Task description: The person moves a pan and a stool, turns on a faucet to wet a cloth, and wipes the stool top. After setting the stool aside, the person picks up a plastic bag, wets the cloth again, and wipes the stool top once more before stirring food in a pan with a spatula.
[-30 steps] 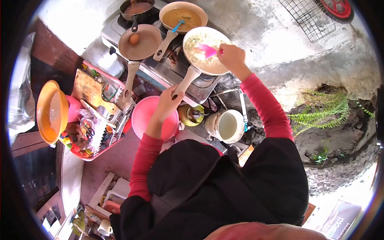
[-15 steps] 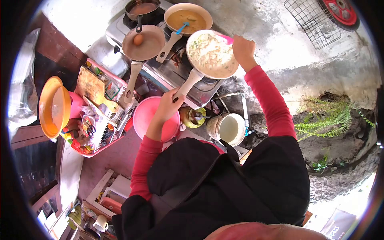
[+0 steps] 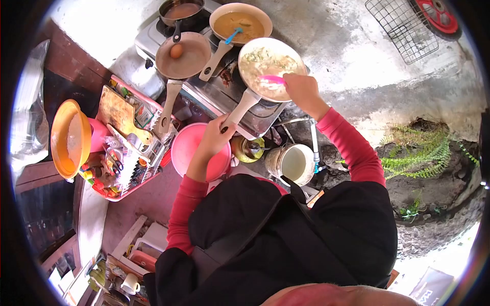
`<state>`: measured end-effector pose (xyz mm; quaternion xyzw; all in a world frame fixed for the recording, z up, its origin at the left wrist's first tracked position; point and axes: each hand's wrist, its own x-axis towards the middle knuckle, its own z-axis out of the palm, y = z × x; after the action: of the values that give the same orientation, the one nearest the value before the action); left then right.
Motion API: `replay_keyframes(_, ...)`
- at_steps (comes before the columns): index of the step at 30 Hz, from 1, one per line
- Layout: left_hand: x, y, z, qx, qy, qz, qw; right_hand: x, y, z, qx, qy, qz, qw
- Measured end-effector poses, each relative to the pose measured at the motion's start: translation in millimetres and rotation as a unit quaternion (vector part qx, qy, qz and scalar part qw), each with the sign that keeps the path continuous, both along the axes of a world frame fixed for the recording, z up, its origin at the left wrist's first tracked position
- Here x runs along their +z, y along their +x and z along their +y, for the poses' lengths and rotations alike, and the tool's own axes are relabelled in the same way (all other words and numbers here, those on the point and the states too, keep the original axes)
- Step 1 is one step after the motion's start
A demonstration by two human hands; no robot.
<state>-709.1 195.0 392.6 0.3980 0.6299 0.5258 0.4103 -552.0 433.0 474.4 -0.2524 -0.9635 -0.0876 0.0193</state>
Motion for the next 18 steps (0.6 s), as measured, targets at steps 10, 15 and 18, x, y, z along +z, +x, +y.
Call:
replay_keyframes(10, 6, -3, 0, -0.012, -0.021, -0.005, 1.000, -10, -14, 58, -0.062, 0.108, 0.024, 0.992)
replay_keyframes(15, 5, -2, -1, -0.017, -0.025, -0.027, 0.999, -14, -3, 93, -0.108, 0.103, 0.033, 0.988)
replay_keyframes(18, 3, -1, 0, -0.009, -0.002, -0.026, 1.000, -25, 2, 85, -0.158, 0.045, 0.009, 0.986)
